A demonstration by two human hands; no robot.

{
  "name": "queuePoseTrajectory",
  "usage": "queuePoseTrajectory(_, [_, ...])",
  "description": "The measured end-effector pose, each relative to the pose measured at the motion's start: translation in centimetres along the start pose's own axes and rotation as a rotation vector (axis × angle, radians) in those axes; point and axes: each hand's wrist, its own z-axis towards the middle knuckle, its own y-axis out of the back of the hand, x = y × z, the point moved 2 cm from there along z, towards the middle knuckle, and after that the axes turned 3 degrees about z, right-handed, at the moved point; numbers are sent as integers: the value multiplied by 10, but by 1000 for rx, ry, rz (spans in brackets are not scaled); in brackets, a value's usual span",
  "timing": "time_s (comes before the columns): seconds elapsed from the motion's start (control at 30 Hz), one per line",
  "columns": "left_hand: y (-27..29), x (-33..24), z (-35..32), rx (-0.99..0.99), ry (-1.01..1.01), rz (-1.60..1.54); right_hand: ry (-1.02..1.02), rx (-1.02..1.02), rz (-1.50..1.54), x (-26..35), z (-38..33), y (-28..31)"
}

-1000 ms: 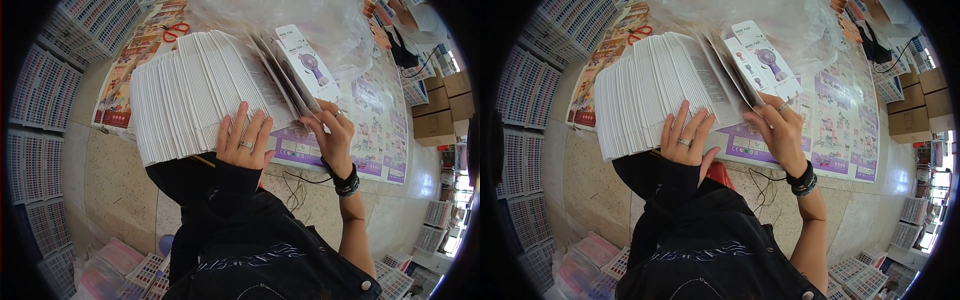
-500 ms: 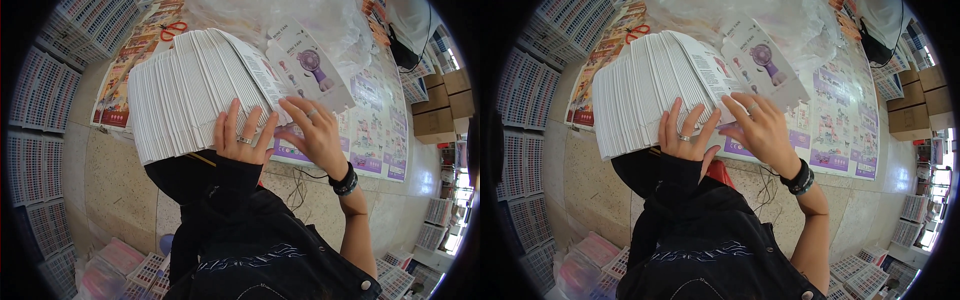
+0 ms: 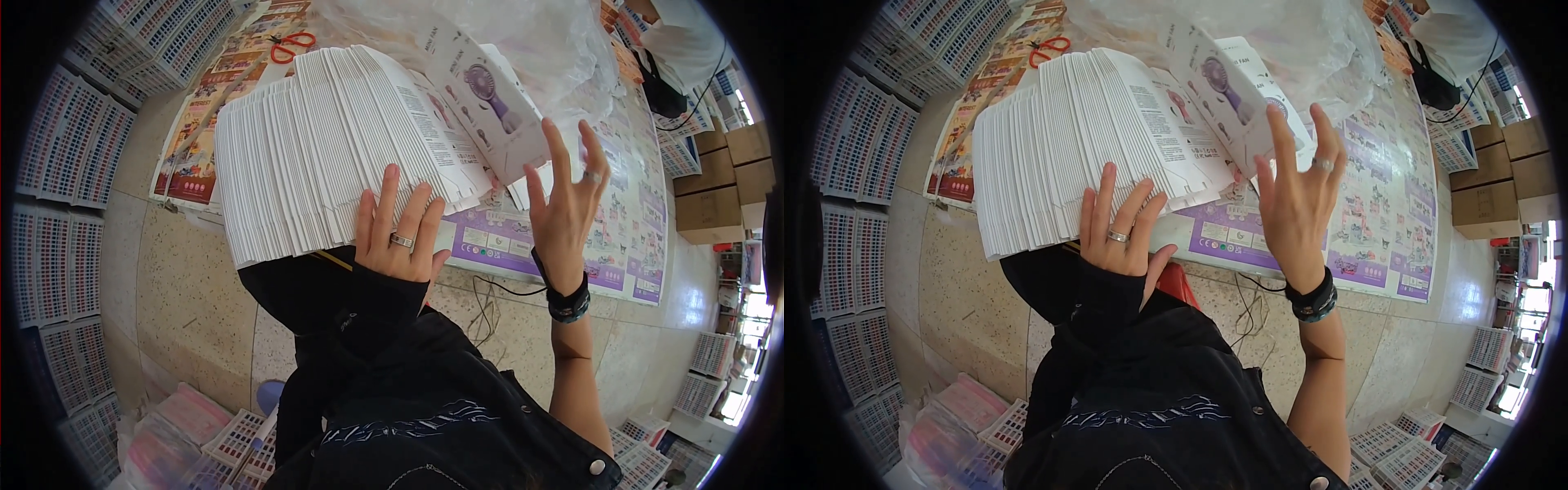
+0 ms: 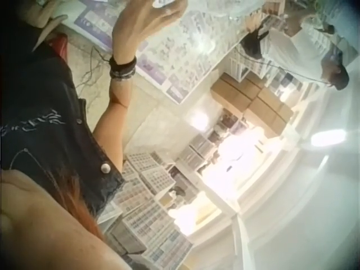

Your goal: Labeling and organizing boxes for portable mini fans in a factory setting.

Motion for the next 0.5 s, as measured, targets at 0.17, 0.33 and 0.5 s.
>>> queuePoseTrajectory(0.17, [-3, 2, -1, -10, -47, 60, 164, 284, 258, 26, -7, -7])
queuePoseTrajectory(0.33, [-3, 3, 0, 7, -46, 78, 114, 451, 510, 25, 1, -25])
queuePoseTrajectory(0.5, [-5, 3, 0, 9, -54, 110, 155, 538, 580, 17, 6, -29])
